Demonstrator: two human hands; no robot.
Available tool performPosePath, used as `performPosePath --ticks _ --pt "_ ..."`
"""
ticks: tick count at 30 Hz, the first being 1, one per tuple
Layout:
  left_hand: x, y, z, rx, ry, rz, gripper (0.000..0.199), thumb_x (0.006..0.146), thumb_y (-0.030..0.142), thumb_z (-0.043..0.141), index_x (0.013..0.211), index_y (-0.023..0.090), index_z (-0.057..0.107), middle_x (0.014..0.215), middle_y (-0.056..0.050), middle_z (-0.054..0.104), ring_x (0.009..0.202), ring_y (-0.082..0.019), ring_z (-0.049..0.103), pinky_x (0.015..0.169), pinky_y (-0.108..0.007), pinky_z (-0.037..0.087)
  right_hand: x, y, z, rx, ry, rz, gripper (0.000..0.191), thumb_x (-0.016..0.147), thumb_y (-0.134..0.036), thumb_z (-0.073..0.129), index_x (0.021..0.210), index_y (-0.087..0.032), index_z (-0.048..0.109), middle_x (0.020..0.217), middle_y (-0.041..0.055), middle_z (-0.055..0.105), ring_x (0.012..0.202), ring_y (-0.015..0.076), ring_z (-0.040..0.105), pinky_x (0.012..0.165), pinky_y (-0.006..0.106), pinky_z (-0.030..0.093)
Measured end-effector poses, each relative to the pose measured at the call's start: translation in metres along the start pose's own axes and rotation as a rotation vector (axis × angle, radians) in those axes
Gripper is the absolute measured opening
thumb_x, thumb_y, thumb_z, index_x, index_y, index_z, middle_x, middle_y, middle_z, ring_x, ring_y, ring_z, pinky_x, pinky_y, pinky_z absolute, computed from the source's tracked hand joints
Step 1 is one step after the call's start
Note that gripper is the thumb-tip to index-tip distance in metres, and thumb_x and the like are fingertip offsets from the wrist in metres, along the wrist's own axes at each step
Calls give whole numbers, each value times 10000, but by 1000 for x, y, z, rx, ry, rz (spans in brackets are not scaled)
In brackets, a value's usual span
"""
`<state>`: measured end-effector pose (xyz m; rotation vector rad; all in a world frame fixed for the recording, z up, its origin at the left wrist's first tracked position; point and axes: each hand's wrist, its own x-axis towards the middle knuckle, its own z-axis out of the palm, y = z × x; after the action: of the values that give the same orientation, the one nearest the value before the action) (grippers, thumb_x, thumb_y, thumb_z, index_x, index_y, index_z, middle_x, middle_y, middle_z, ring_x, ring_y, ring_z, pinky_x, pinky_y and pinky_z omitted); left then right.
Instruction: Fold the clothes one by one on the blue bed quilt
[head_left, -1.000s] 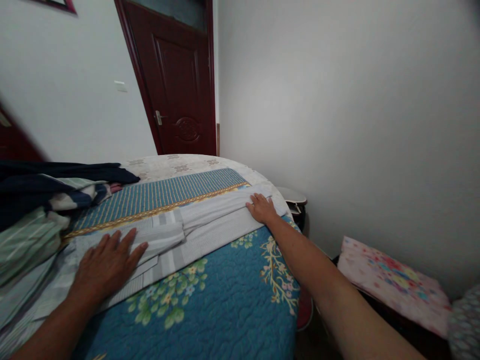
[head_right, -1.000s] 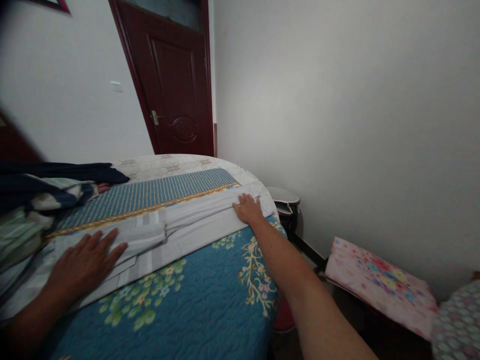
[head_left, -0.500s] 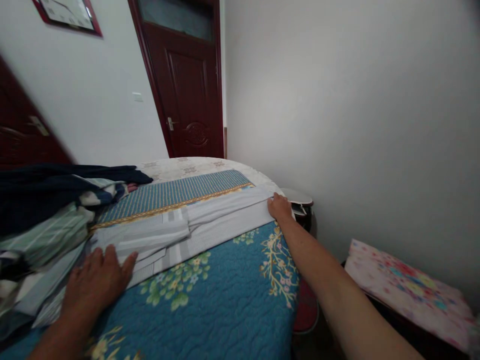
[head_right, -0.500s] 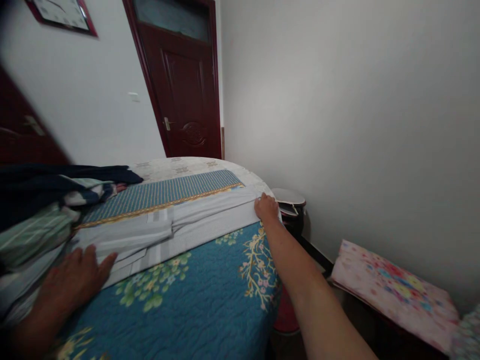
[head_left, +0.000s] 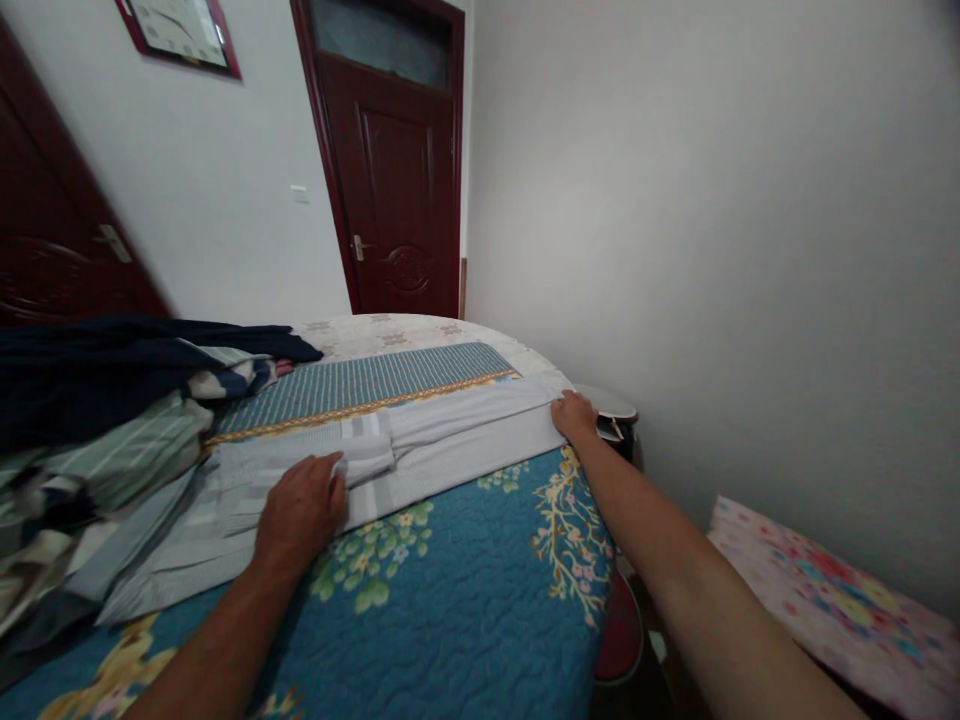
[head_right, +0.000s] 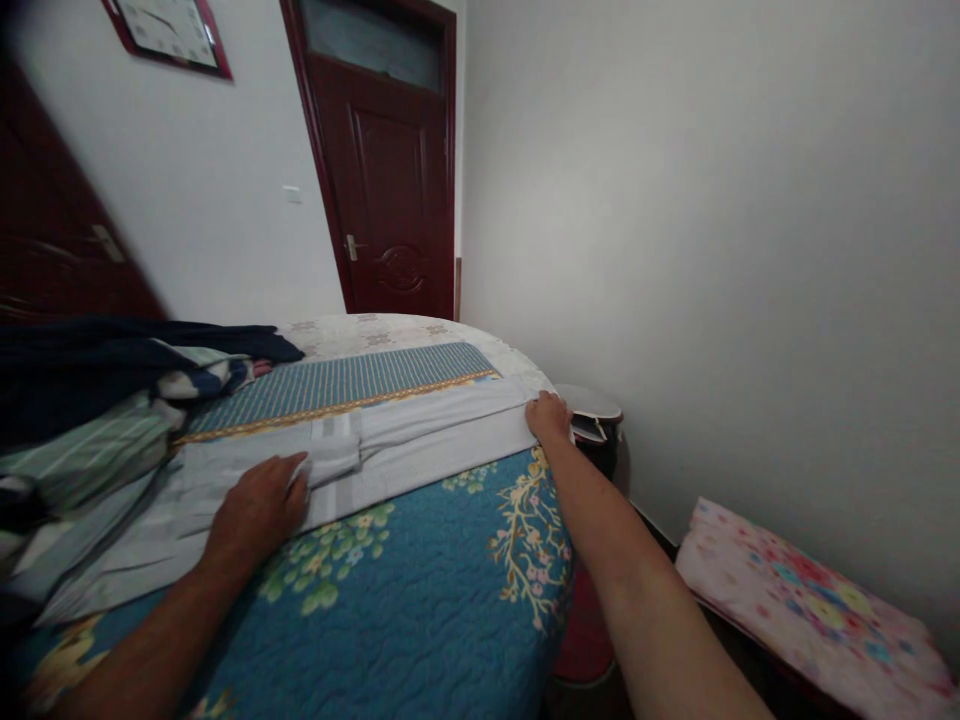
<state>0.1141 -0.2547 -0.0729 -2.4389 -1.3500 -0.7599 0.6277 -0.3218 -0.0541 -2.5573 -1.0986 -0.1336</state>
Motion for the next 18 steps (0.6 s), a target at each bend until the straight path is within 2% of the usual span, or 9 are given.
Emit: performPosePath --ticks 4,9,13,16,18 --pt "-3 -4 4 -8 -4 4 371 1011 295 435 1152 112 726 1147 -189 767 1104 -337 708 1026 -461 530 14 6 -2 -3 -84 -33 448 1012 -348 510 1356 -160 726 1374 197 707 1285 328 658 1079 447 489" --pt "-3 -8 6 -17 -15 -14 346 1008 299 452 1129 140 734 1138 -165 758 1083 -345 700 958 -468 543 33 11 -11 19 -168 -92 494 949 -344 628 1369 -107 733 1366 199 728 1273 284 677 1053 314 486" --pt "-2 -9 8 -43 -23 -27 351 1010 310 453 1138 141 733 1137 -159 750 1077 -352 692 961 -490 544 43 5 -20 37 -241 -148 332 886 -239 703 1170 -116 823 1182 130 808 1136 232 726 948 235 500" --pt "-2 -9 8 -53 -29 -36 343 1004 312 469 1147 143 731 1136 -158 745 1074 -351 692 959 -494 545 42 -4 -25 48 -269 -146 204 930 -233 731 1083 -125 810 1105 92 808 1071 227 730 921 259 528" --pt "-2 -9 7 -57 -33 -39 338 1002 311 473 1146 145 730 1142 -158 743 1080 -349 689 967 -493 541 38 -7 -29 60 -257 -128 284 990 -333 737 1196 -139 750 1220 96 754 1103 246 712 957 353 576"
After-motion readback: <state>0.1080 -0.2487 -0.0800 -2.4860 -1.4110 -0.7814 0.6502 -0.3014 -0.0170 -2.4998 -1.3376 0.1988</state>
